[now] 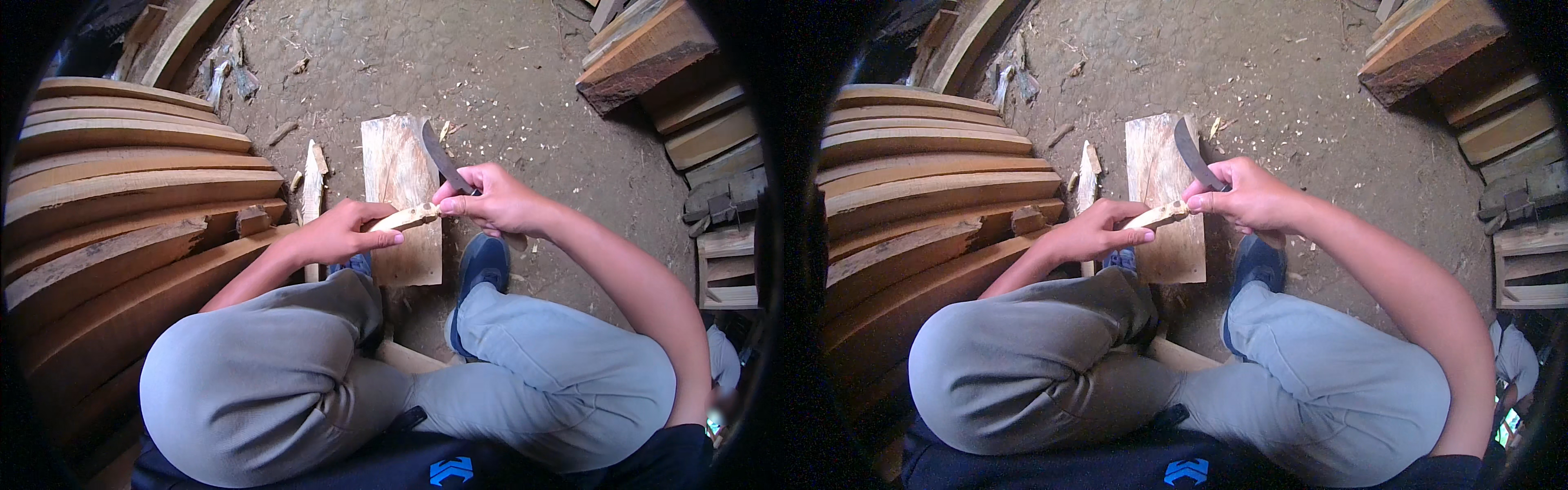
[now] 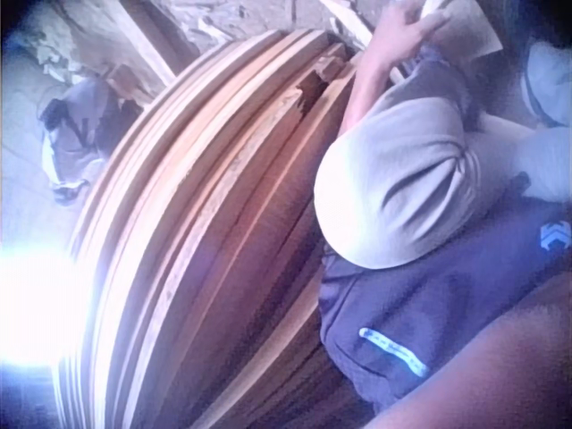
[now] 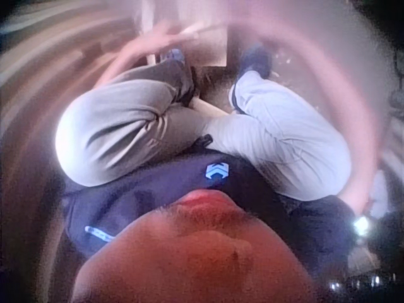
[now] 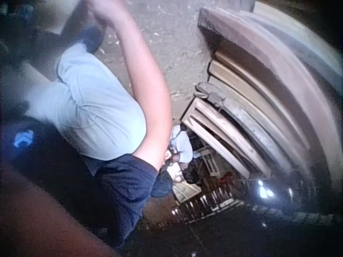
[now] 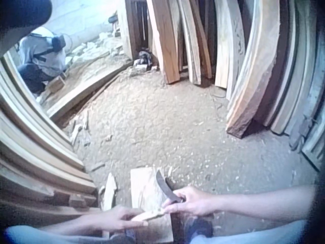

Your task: The person sits on the floor and uses a knife to carve a small piece of wood. They repeatedly shave off thin layers, inspect the piece, and continue refining its shape.

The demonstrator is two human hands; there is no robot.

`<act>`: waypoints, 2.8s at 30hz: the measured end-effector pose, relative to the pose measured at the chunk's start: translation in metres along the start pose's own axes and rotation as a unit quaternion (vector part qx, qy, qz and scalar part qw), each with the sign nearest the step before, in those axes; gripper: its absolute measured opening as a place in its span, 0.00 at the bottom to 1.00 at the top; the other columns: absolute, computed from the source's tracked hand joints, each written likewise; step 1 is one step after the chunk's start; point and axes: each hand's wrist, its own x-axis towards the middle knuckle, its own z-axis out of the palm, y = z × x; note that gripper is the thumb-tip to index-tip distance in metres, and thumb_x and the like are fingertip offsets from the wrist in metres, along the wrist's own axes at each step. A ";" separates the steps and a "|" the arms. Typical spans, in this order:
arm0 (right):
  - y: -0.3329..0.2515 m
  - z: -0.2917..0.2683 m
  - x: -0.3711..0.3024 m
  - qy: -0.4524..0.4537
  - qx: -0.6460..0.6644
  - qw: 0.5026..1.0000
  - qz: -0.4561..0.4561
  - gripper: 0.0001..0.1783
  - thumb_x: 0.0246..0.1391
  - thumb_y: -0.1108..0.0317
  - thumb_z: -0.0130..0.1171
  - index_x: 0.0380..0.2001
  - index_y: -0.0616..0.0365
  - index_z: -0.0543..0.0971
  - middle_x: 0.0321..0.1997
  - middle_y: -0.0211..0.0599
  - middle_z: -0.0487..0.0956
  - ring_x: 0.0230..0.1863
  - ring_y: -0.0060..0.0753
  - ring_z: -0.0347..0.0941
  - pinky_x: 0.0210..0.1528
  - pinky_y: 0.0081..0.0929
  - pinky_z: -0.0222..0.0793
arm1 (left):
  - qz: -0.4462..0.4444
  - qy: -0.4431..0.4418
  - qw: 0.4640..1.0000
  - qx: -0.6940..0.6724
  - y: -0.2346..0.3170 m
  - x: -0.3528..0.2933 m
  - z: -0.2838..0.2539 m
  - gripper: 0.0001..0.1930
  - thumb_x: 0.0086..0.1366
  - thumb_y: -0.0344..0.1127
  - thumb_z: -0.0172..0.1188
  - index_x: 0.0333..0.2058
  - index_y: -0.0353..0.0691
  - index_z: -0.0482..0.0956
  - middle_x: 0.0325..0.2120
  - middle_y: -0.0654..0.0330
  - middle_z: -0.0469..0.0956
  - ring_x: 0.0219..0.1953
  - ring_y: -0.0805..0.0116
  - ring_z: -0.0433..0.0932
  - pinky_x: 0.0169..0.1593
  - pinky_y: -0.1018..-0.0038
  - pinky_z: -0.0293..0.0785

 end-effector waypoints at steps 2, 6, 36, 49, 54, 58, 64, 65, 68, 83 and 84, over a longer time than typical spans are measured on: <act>0.001 0.000 0.000 0.017 -0.008 1.000 -0.006 0.12 0.61 0.66 0.63 0.43 0.61 0.78 0.21 0.22 0.73 0.12 0.11 0.60 0.13 0.17 0.55 | 0.035 0.022 0.998 0.039 0.002 0.001 0.000 0.21 0.68 0.51 0.62 0.41 0.35 0.79 0.17 0.63 0.67 0.22 0.75 0.63 0.27 0.70 0.62; 0.006 0.005 0.005 0.111 -0.079 0.988 -0.070 0.12 0.60 0.66 0.64 0.42 0.62 0.79 0.24 0.25 0.75 0.19 0.18 0.68 0.21 0.23 0.64 | -0.010 0.057 0.998 0.028 0.008 0.007 0.004 0.22 0.68 0.51 0.61 0.37 0.33 0.78 0.17 0.62 0.67 0.22 0.74 0.63 0.28 0.69 0.62; -0.011 -0.033 -0.032 0.051 0.275 0.953 -0.113 0.19 0.70 0.56 0.50 0.54 0.58 0.69 0.49 0.41 0.80 0.14 0.07 0.53 0.13 0.10 0.55 | 0.130 0.227 0.949 0.178 0.000 0.024 -0.013 0.20 0.62 0.49 0.67 0.37 0.34 0.84 0.28 0.58 0.72 0.34 0.63 0.77 0.38 0.65 0.72; -0.012 -0.014 -0.023 0.017 0.301 0.948 -0.102 0.16 0.70 0.56 0.51 0.51 0.55 0.69 0.46 0.29 0.76 0.17 0.07 0.55 0.16 0.10 0.57 | 0.257 0.124 0.906 0.312 -0.016 0.049 -0.001 0.21 0.48 0.30 0.71 0.44 0.52 0.82 0.34 0.65 0.78 0.39 0.59 0.76 0.43 0.63 0.70; -0.009 -0.009 -0.022 0.041 0.299 0.950 -0.078 0.17 0.69 0.56 0.53 0.53 0.55 0.69 0.42 0.24 0.74 0.17 0.08 0.56 0.17 0.11 0.57 | 0.210 0.113 0.911 0.337 -0.013 0.041 0.013 0.19 0.47 0.39 0.72 0.41 0.57 0.83 0.36 0.74 0.79 0.44 0.65 0.74 0.49 0.65 0.63; -0.007 -0.009 -0.020 0.042 0.293 0.953 -0.071 0.18 0.68 0.56 0.54 0.53 0.54 0.70 0.41 0.22 0.75 0.17 0.08 0.56 0.17 0.11 0.57 | 0.242 0.122 0.897 0.349 -0.014 0.043 0.013 0.19 0.50 0.46 0.73 0.42 0.56 0.83 0.35 0.71 0.79 0.44 0.64 0.73 0.48 0.65 0.62; -0.006 -0.003 -0.016 0.045 0.290 0.954 -0.067 0.16 0.68 0.58 0.56 0.52 0.53 0.71 0.35 0.22 0.73 0.18 0.08 0.58 0.17 0.12 0.58 | 0.263 0.161 0.939 0.151 0.007 0.047 0.008 0.19 0.65 0.53 0.64 0.43 0.44 0.82 0.33 0.61 0.81 0.36 0.66 0.78 0.42 0.67 0.71; -0.006 -0.001 -0.016 0.045 0.293 0.953 -0.070 0.15 0.67 0.58 0.57 0.51 0.53 0.71 0.35 0.22 0.73 0.18 0.07 0.58 0.17 0.12 0.59 | 0.238 0.140 0.958 0.082 0.018 0.044 0.007 0.18 0.66 0.52 0.62 0.43 0.43 0.82 0.33 0.60 0.81 0.34 0.68 0.78 0.40 0.68 0.72; -0.005 0.000 -0.015 0.033 0.279 0.957 -0.069 0.15 0.67 0.59 0.56 0.50 0.53 0.71 0.32 0.21 0.71 0.18 0.08 0.59 0.17 0.12 0.60 | 0.202 0.090 0.975 -0.026 0.033 0.042 0.008 0.18 0.71 0.49 0.57 0.44 0.38 0.81 0.28 0.60 0.81 0.28 0.76 0.77 0.33 0.73 0.74; -0.020 0.009 -0.016 0.052 0.187 0.973 -0.128 0.13 0.67 0.63 0.56 0.49 0.57 0.70 0.50 0.36 0.80 0.16 0.08 0.58 0.16 0.11 0.61 | 0.150 0.127 0.970 -0.144 0.045 0.030 0.006 0.18 0.73 0.46 0.57 0.35 0.34 0.82 0.24 0.63 0.81 0.24 0.80 0.76 0.28 0.80 0.73; -0.020 0.009 -0.016 0.050 0.189 0.972 -0.130 0.13 0.67 0.63 0.56 0.49 0.57 0.70 0.51 0.36 0.80 0.16 0.08 0.58 0.16 0.11 0.60 | 0.153 0.129 0.969 -0.147 0.043 0.031 0.006 0.18 0.73 0.45 0.57 0.35 0.34 0.82 0.24 0.63 0.81 0.24 0.80 0.76 0.27 0.80 0.73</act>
